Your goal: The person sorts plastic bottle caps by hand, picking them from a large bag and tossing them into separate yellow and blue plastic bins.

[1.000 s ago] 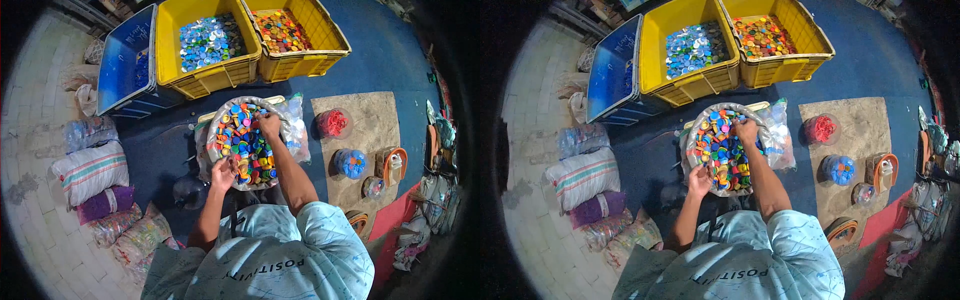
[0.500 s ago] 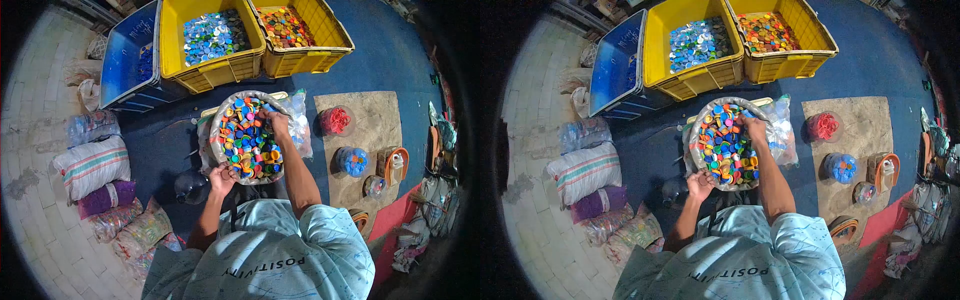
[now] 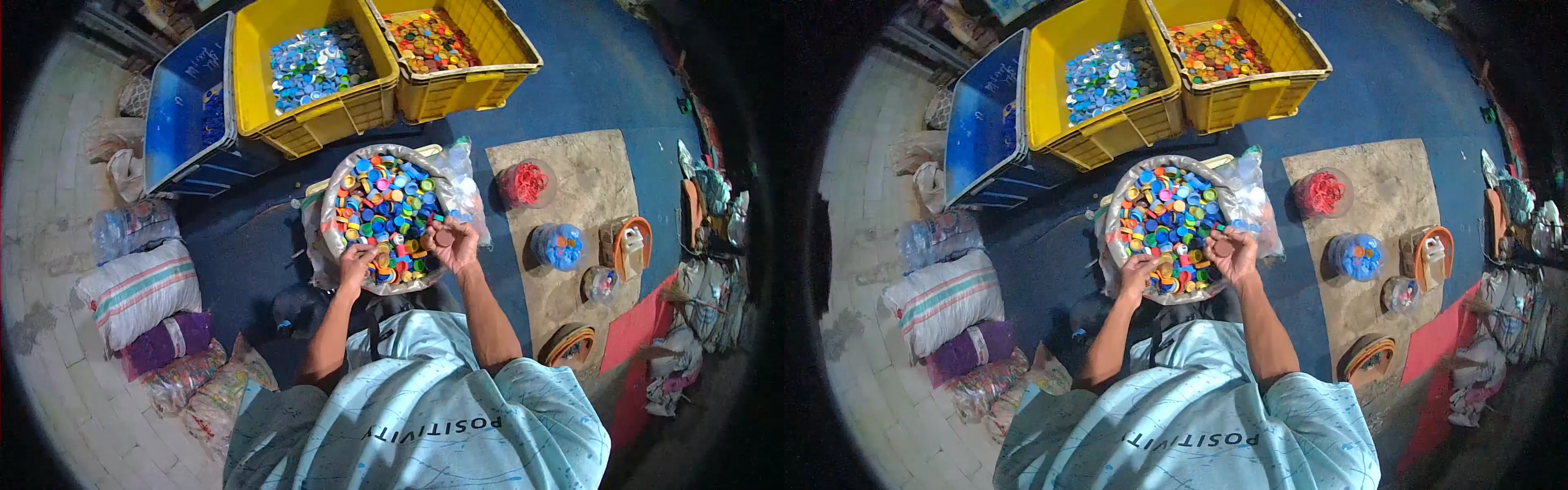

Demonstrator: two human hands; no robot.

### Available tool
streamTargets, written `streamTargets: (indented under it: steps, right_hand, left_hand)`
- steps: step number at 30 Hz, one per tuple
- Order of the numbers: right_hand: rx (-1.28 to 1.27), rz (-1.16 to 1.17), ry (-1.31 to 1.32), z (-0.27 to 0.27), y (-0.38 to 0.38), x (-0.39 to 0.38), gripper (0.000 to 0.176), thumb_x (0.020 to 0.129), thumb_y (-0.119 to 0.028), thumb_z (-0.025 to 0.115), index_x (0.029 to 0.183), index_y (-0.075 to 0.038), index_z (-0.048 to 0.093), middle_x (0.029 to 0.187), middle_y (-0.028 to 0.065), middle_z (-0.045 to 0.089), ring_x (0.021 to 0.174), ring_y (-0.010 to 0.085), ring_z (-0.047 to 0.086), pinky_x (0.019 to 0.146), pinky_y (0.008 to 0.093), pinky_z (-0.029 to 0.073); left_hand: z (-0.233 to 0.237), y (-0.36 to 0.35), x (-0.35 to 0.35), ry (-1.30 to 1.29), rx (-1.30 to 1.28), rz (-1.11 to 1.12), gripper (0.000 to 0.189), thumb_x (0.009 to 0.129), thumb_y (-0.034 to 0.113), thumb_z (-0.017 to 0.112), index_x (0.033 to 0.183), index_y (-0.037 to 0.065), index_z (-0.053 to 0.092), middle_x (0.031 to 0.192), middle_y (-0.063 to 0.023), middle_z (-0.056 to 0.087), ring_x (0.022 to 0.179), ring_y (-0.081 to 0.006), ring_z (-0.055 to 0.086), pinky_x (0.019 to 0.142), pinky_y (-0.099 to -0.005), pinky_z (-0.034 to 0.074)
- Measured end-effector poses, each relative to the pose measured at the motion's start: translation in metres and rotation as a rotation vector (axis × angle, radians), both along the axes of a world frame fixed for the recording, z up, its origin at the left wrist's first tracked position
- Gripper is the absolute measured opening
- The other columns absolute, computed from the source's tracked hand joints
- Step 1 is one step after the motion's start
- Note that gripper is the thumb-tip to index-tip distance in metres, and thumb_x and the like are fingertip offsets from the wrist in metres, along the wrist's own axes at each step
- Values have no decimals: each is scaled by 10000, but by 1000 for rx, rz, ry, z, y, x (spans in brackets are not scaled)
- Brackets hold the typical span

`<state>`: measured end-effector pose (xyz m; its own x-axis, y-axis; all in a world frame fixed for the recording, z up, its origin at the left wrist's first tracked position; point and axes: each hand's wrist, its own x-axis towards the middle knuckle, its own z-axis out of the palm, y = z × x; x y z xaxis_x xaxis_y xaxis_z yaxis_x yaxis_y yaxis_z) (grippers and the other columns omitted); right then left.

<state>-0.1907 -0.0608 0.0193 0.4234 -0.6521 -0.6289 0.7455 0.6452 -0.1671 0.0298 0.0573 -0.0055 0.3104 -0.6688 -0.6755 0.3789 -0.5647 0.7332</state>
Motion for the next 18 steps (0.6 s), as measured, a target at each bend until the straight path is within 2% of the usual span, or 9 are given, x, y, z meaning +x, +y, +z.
streamTargets:
  steps: [2, 3, 4, 6, 7, 11, 14, 15, 18]
  right_hand:
    - [-34, 28, -47, -4, 10, -12, 149, 770, -215, 535, 810, -71, 537, 770, 96, 567, 710, 264, 582, 572, 371, 487]
    - [-35, 51, -27, -1, 15, -16, 137, 778, -213, 528, 812, -80, 536, 717, 53, 528, 634, 206, 529, 538, 311, 434]
    - [-7, 79, 44, -1, 18, -20, 133, 783, -202, 524, 820, -74, 531, 716, 49, 524, 625, 191, 514, 532, 298, 415]
    - [53, 134, 189, -1, 26, -29, 126, 793, -180, 517, 836, -62, 520, 715, 41, 516, 606, 161, 482, 521, 273, 378]
    - [22, 146, 203, -9, 32, -33, 117, 803, -186, 529, 845, -78, 516, 700, 21, 512, 590, 142, 480, 512, 267, 374]
    - [18, 155, 311, -11, 51, -46, 143, 808, -194, 539, 903, -89, 517, 708, 20, 520, 584, 146, 485, 495, 272, 378]
    - [4, 147, 325, -8, 60, -50, 149, 809, -199, 540, 906, -88, 518, 718, 24, 528, 580, 146, 487, 492, 273, 387]
    - [-1, 148, 311, 0, 61, -50, 149, 811, -200, 538, 909, -89, 520, 727, 26, 531, 590, 148, 503, 510, 276, 419]
    - [52, 143, 336, 7, 65, -50, 111, 826, -160, 509, 908, -86, 509, 727, 32, 534, 618, 150, 523, 557, 287, 447]
  left_hand:
    - [-8, -3, -14, -236, -100, -128, 163, 775, 116, 705, 897, 46, 622, 764, -15, 630, 651, -99, 578, 559, -250, 455]
    - [-8, -7, -18, -300, -52, -238, 199, 746, 106, 731, 897, 22, 634, 858, -63, 671, 738, -131, 620, 637, -275, 486]
    - [7, -11, -27, -491, -77, -343, 215, 718, 98, 738, 891, 24, 635, 816, -75, 663, 717, -162, 631, 645, -300, 491]
    - [-9, -18, -39, -640, -269, -513, 226, 705, 69, 722, 904, 25, 625, 812, -92, 654, 728, -223, 644, 659, -338, 500]
    - [-8, -19, -45, -791, -403, -566, 241, 710, 80, 707, 926, 33, 611, 840, -116, 644, 763, -287, 639, 670, -384, 497]
    - [-4, -33, -65, -878, -364, -782, 297, 739, 88, 673, 1021, 44, 593, 944, -152, 655, 854, -345, 625, 724, -428, 493]
    - [-2, -40, -71, -962, -381, -923, 261, 757, 86, 630, 1012, 52, 588, 921, -170, 651, 815, -368, 626, 689, -462, 488]
    - [1, -41, -73, -980, -383, -945, 227, 770, 85, 598, 994, 57, 582, 894, -188, 644, 785, -387, 621, 664, -489, 480]
    - [10, -46, -75, -945, -333, -1021, 192, 792, 84, 562, 981, 45, 566, 881, -188, 639, 821, -381, 621, 699, -481, 489]
